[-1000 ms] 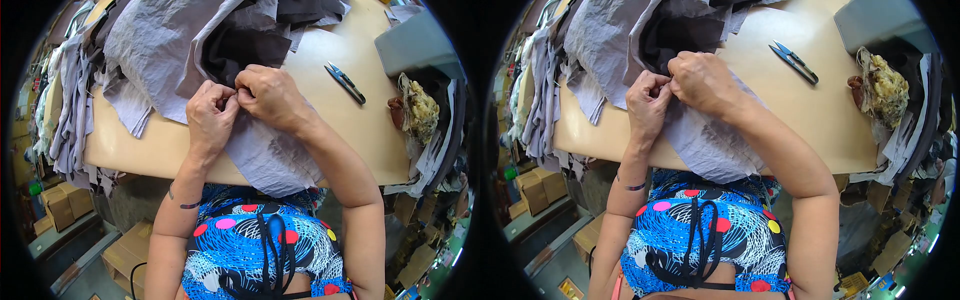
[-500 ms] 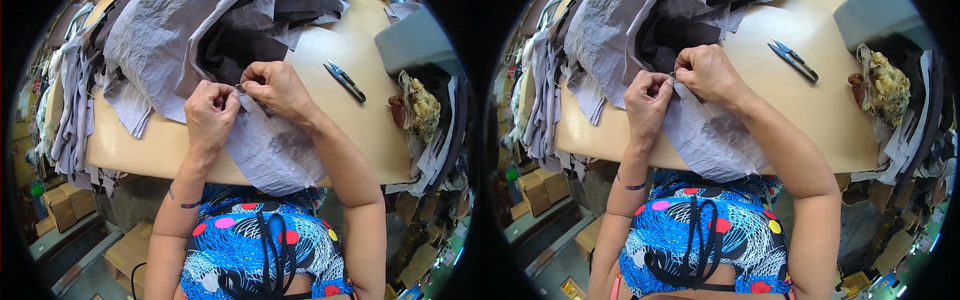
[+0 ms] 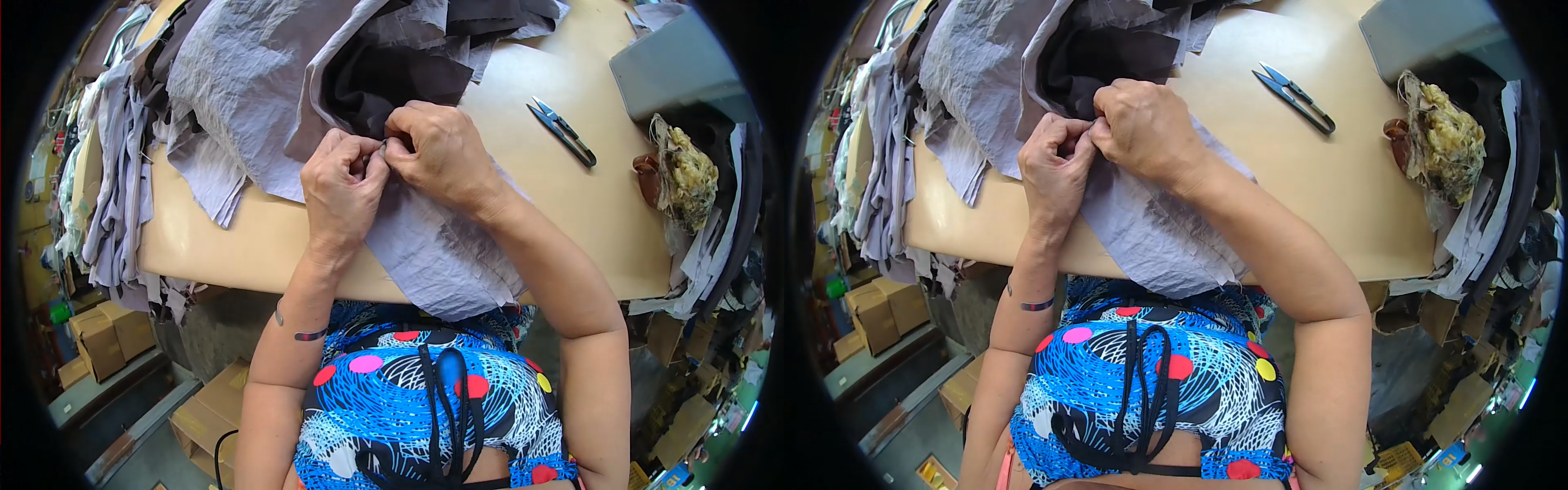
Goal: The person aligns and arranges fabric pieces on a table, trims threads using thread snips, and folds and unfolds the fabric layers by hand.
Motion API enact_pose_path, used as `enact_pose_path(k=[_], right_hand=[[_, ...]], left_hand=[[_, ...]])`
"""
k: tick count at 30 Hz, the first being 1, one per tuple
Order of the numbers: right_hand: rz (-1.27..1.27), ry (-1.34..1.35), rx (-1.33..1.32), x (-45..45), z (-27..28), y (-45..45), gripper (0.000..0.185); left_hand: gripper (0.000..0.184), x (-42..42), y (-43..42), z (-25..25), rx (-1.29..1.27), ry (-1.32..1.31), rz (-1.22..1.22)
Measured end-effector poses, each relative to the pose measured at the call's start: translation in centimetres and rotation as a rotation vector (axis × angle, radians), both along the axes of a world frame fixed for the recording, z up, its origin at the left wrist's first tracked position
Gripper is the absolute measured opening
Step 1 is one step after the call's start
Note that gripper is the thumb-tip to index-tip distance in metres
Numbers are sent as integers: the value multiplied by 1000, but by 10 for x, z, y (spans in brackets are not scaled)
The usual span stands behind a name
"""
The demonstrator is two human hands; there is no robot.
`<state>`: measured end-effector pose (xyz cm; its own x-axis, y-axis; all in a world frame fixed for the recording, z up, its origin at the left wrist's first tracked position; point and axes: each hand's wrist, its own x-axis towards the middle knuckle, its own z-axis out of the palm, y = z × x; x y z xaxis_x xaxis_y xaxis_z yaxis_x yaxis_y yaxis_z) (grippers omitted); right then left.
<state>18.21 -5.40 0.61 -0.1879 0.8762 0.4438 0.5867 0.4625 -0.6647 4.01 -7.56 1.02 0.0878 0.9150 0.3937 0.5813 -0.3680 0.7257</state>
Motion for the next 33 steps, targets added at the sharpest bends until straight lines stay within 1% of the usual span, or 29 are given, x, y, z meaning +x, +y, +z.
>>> enact_pose_path(k=[2, 5, 8, 11, 14, 17, 19, 20, 22, 23, 26, 28, 29, 31, 32, 33], right_hand=[[-28, 20, 5, 0, -2, 2, 13], [-45, 83, -216, 3, 6, 4, 15], [-24, 84, -354, 9, 13, 7, 16], [-66, 130, -308, 12, 11, 5, 15], [-82, -9, -125, 24, 4, 0, 16], [-219, -362, 117, 32, 12, -16, 20], [-259, -456, 83, 35, 10, -21, 32], [-279, -502, 64, 36, 9, -23, 39], [-271, -452, -92, 31, 13, -27, 39], [-267, -426, -169, 30, 15, -29, 40], [-147, -258, -25, 45, -1, -20, 39], [-121, -287, 61, 56, -3, -9, 38], [-108, -302, 104, 60, -3, -7, 38], [-173, -341, 23, 64, 6, -12, 40], [-202, -348, -30, 64, 14, -21, 40], [-229, -357, -81, 66, 19, -28, 39]], left_hand=[[4, 0, -1, 0, 17, 2, 9], [4, 3, -2, 0, 28, -24, 28], [3, 3, -2, 0, 6, -32, 44], [5, 2, -2, 0, -24, -4, 49], [6, 0, -3, 0, -66, 32, 50], [6, -1, -3, 0, -81, 32, 47], [6, -2, -4, 0, -75, 49, 38], [7, -2, -5, 1, -88, 69, 12], [11, -5, -8, 4, -116, 109, -40], [13, -8, -10, 4, -48, 184, -75], [19, -13, -15, 2, 161, 379, -166], [22, -13, -19, 1, 292, 473, -207], [23, -13, -21, 1, 331, 477, -307], [28, -11, -23, 2, 411, 482, -512], [30, -8, -28, 4, 364, 472, -576], [31, -7, -29, 2, 348, 452, -589]])
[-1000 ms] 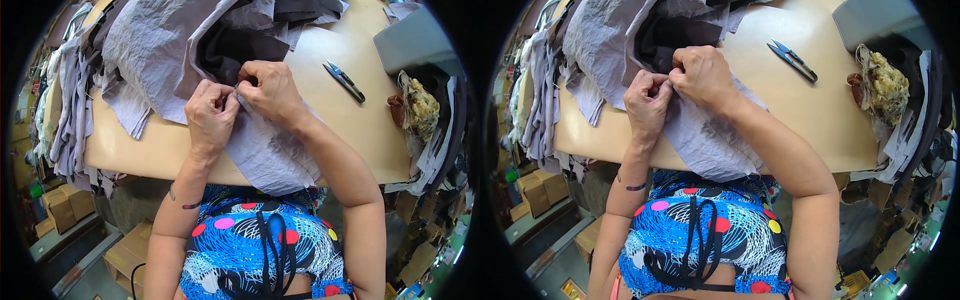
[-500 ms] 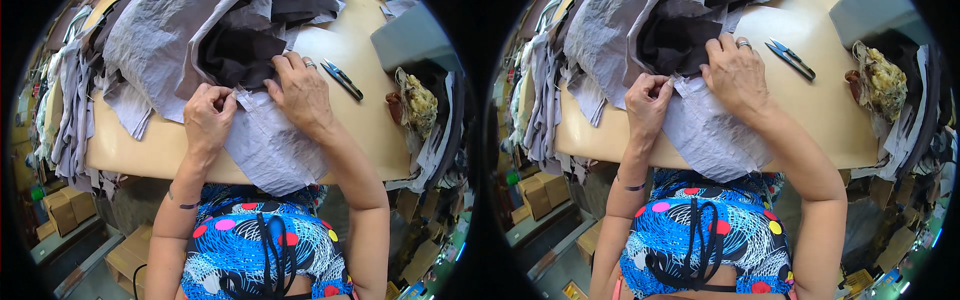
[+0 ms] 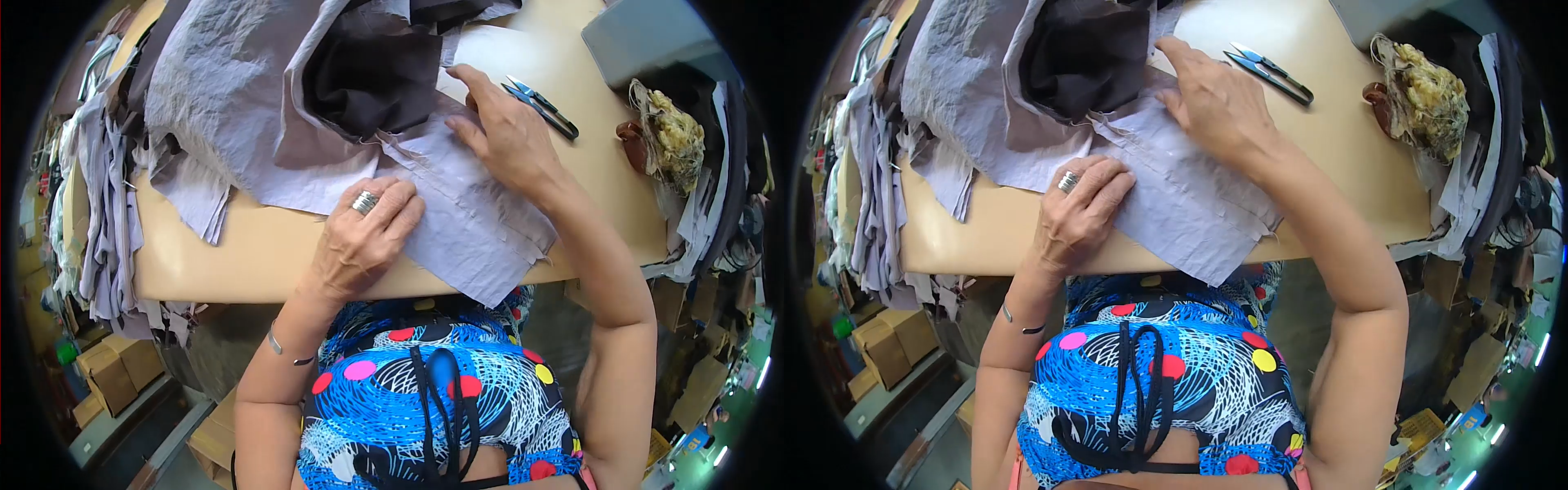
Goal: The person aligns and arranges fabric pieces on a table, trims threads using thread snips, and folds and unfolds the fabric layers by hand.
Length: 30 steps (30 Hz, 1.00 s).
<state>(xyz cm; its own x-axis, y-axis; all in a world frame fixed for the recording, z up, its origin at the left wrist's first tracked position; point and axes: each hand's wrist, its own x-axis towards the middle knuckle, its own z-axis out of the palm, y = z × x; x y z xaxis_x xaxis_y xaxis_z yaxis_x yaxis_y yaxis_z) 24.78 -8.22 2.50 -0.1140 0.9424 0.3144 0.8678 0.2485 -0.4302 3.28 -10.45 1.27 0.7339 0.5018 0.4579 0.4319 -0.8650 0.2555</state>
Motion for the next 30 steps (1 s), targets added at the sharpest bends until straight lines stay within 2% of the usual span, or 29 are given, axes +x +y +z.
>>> enact_pose_path(k=[3, 6, 9, 12, 15, 19, 24, 26, 30], right_hand=[[50, 67, 12, 5, -10, -12, 41], [89, 82, 71, 14, -16, -7, 34], [89, -93, 243, 14, -16, -2, 30], [134, -134, 465, 7, -11, -8, 30], [277, 148, 290, -1, -21, -26, 28], [465, -8, 227, 9, -20, -39, 23], [484, -92, 300, 8, -24, -40, 23], [449, -125, 222, 3, -20, -40, 25], [438, -152, 109, -7, -16, -31, 34]], left_hand=[[33, 4, -1, -5, -56, -17, 5], [36, 5, -1, -6, -82, 9, 27], [40, 6, 0, -7, -81, 29, -1], [43, 9, 4, -4, -64, 65, -10], [42, 10, 6, -5, -31, 96, 12], [35, 10, 9, -2, 8, 123, 33], [34, 6, 17, 6, 62, 243, -41], [38, 5, 18, 8, 26, 250, -47], [30, 4, 23, 9, -102, 84, 11]])
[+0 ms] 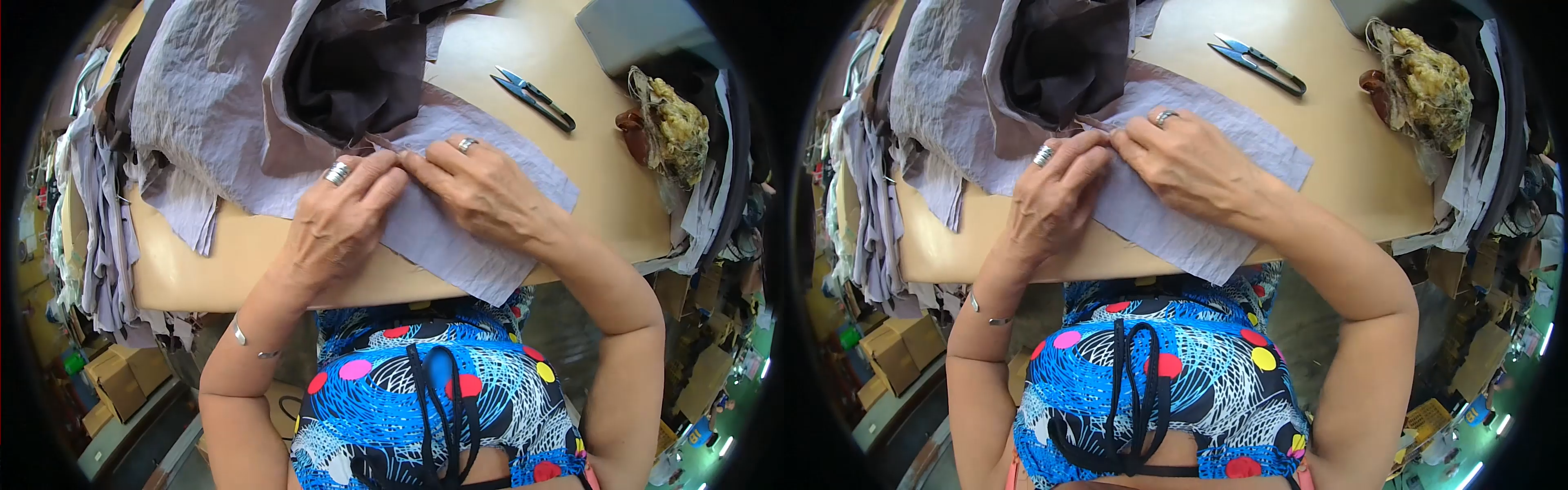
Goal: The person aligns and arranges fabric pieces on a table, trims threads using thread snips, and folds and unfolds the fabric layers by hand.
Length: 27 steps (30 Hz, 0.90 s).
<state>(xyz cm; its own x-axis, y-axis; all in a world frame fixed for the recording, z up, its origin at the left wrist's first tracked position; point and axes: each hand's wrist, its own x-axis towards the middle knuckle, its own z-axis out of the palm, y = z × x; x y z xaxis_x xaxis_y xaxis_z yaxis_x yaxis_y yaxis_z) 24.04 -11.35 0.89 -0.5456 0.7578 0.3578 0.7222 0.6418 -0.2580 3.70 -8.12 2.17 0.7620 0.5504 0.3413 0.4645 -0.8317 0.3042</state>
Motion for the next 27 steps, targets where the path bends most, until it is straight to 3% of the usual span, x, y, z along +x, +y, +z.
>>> enact_pose_path(k=[3, 6, 11, 14, 20, 27], right_hand=[[54, -40, 96, -3, 0, 7, 29], [48, 8, 93, -6, -5, 10, 28], [6, -33, 112, -9, -7, 9, 29], [10, -26, 143, -10, -10, 10, 29], [27, 3, 187, -10, -13, 12, 27], [-10, -74, 86, -14, -4, 16, 28]], left_hand=[[21, -1, 9, -4, 36, -164, 102], [17, 5, 22, 14, 176, -129, 212], [13, 13, 45, 16, 248, 147, 423], [13, 14, 55, 18, 480, 211, 321], [17, -5, 68, 1, 359, 140, 232], [15, -4, 74, -3, 494, 134, 196]])
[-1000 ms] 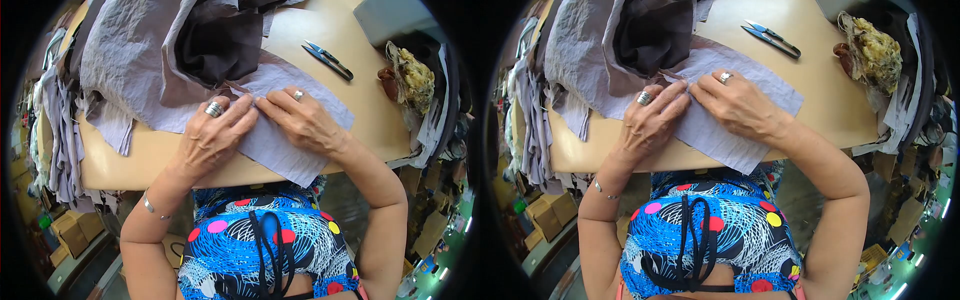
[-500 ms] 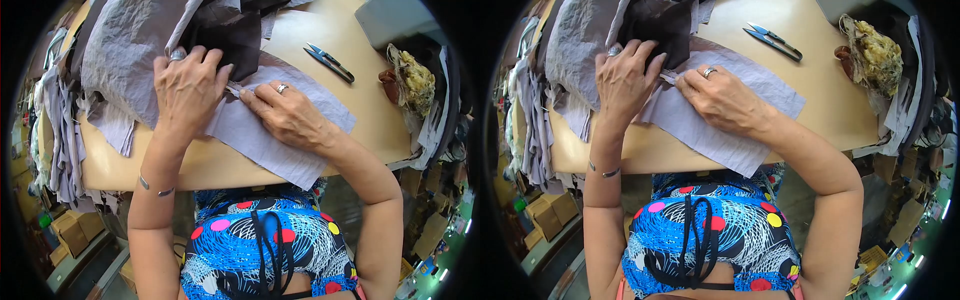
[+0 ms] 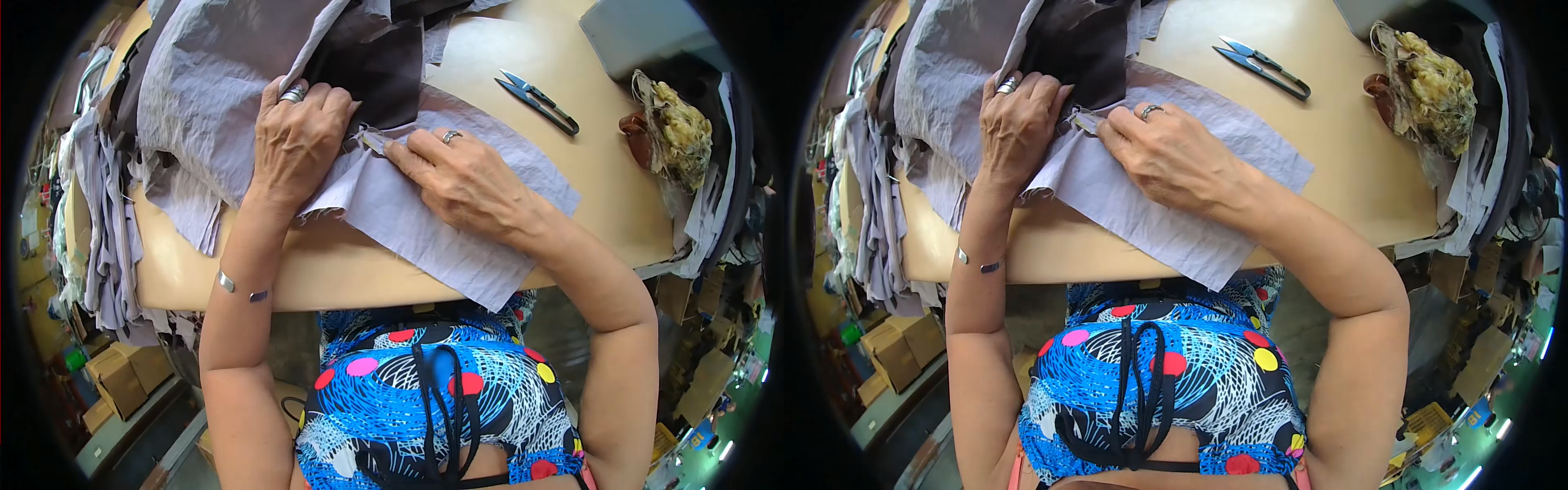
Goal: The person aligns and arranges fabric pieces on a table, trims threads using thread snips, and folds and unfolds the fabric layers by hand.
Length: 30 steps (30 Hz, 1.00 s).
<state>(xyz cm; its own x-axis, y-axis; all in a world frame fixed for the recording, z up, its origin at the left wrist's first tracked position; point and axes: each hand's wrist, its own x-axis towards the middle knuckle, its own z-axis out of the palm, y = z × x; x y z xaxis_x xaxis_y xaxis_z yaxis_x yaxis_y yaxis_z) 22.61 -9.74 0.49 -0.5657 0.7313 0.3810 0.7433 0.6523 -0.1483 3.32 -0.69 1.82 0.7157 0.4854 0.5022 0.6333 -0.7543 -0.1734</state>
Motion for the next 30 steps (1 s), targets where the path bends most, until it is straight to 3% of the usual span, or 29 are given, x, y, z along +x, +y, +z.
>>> enact_pose_path(k=[4, 7, 11, 16, 20, 23, 25, 27, 30], right_hand=[[27, 45, 51, 2, -4, -1, 27], [37, 62, 76, 2, -5, -1, 26], [66, 70, 90, 2, -5, 5, 27], [52, 64, 106, 3, -8, 4, 27], [37, 64, 133, 3, -10, 3, 27], [30, 76, 136, 2, -10, 3, 26], [30, 93, 121, 3, -10, 2, 25], [36, 109, 91, 4, -8, 2, 23], [53, 213, 31, 5, -7, 4, 19]], left_hand=[[9, -7, -13, 8, -89, 81, 113], [16, 7, -22, 27, -90, 79, 203], [23, 24, -13, 19, -88, 27, 120], [4, 19, -3, 11, -110, -31, 107], [16, 14, -3, 3, -77, -36, 200], [18, 12, 4, -5, 31, -222, 59], [34, 4, -6, 6, 100, -292, 0], [40, -17, -26, 15, -36, -322, -67], [50, -42, -55, 33, -685, -128, -153]])
